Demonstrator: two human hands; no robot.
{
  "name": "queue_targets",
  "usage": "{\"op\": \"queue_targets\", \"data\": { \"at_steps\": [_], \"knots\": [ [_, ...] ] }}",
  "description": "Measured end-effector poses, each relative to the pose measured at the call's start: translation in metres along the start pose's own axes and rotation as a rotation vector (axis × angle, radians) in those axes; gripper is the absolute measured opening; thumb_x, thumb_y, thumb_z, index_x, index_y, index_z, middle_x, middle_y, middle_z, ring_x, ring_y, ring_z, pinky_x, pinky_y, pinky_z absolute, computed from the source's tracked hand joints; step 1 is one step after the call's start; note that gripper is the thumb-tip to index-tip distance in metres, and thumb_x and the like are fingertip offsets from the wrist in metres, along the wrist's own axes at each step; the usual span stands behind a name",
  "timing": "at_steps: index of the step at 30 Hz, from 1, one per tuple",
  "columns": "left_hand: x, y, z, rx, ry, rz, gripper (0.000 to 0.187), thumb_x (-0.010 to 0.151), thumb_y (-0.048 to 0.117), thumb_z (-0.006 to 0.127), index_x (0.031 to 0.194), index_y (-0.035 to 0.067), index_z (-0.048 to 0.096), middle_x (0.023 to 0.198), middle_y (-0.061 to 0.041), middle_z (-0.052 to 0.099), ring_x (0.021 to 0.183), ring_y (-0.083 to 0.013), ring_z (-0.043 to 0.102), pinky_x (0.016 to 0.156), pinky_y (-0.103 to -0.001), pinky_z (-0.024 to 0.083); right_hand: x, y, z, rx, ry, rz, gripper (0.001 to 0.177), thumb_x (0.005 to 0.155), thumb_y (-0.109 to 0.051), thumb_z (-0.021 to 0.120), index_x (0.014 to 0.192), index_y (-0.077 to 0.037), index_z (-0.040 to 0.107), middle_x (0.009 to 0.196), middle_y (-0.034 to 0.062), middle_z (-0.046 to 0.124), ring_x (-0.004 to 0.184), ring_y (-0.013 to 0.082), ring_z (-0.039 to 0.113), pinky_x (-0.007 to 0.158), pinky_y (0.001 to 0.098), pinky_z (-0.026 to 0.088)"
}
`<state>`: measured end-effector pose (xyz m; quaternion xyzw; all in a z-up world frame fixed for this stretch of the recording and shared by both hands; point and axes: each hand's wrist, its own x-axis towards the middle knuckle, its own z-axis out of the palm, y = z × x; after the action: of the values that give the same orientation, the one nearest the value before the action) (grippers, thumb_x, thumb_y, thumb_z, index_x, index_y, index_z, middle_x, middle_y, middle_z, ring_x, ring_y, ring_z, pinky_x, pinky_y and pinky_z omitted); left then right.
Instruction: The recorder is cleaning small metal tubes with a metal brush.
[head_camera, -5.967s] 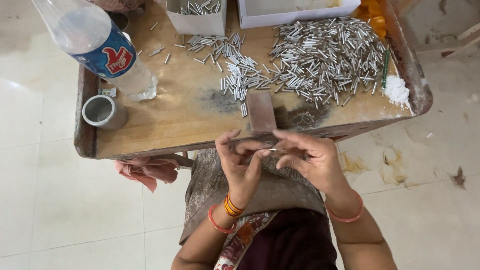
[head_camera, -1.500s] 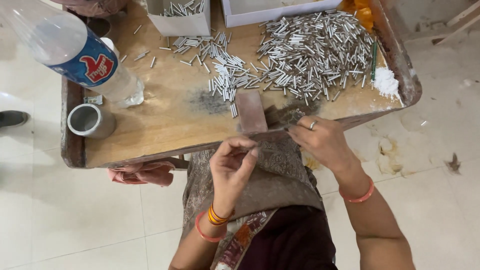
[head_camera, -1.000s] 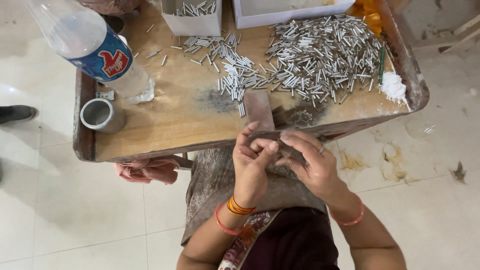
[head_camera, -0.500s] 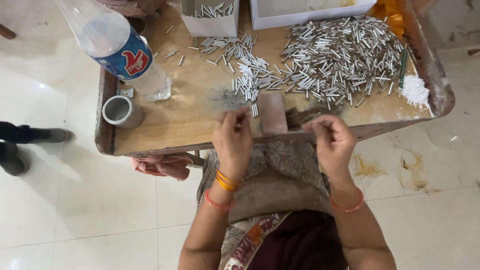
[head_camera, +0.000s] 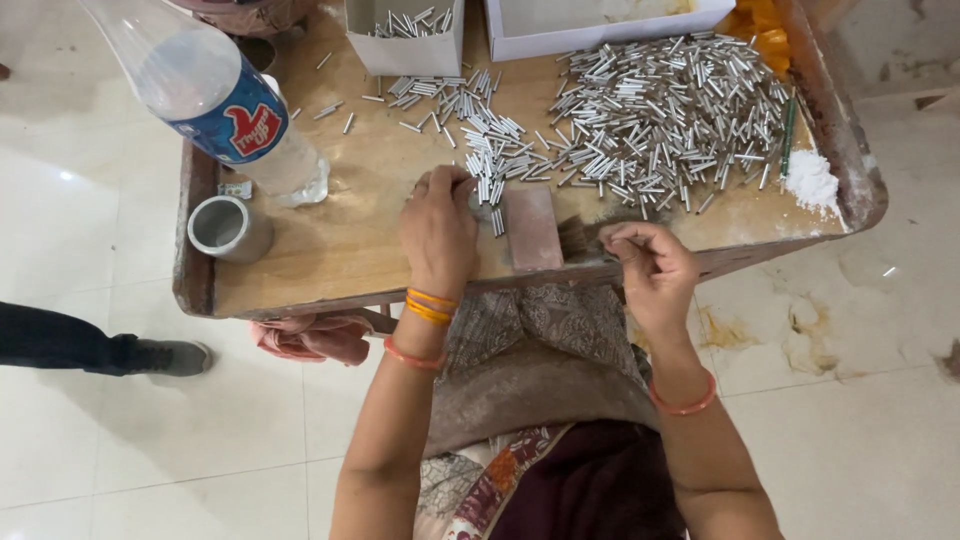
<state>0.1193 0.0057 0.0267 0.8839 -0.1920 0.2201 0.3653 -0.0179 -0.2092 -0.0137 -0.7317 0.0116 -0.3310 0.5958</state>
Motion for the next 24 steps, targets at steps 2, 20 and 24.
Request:
{"op": "queue_targets", "data": {
  "at_steps": [2, 20, 24],
  "knots": [
    [-0.030, 0.027, -0.014, -0.311, -0.007, -0.115, 0.006, 0.093, 0.006, 0.076, 0.098, 0.004, 0.074, 0.089, -0.011, 0.071, 0.079, -0.0233, 0.066, 0.067, -0.035, 0.050, -0.010, -0.008, 0.003, 0.074, -0.001, 0.021, 0.006, 0.102, 0.008, 0.064, 0.107, 0.006, 0.066, 0.100, 0.0125, 0.074, 0.089, 0.0147, 0.072, 0.083, 0.0283, 0.063],
    [-0.121, 0.070, -0.003, -1.384, -0.036, -0.353, 0.065, 0.092, -0.016, 0.072, 0.142, 0.005, 0.035, 0.103, -0.011, 0.070, 0.098, -0.0162, 0.072, 0.089, -0.028, 0.061, -0.048, -0.058, 0.034, 0.342, -0.039, 0.193, 0.009, 0.103, -0.003, 0.066, 0.108, 0.004, 0.065, 0.102, 0.0084, 0.071, 0.090, 0.0124, 0.071, 0.083, 0.0266, 0.062],
    [-0.124, 0.072, -0.001, -1.284, 0.028, -0.310, 0.066, 0.093, -0.013, 0.074, 0.141, 0.005, 0.033, 0.103, -0.011, 0.071, 0.095, -0.0153, 0.070, 0.088, -0.026, 0.058, -0.045, -0.062, 0.031, 0.153, -0.057, 0.120, 0.006, 0.101, 0.000, 0.068, 0.107, 0.002, 0.067, 0.099, 0.0050, 0.072, 0.087, 0.0078, 0.068, 0.078, 0.0215, 0.058]
  ]
}}
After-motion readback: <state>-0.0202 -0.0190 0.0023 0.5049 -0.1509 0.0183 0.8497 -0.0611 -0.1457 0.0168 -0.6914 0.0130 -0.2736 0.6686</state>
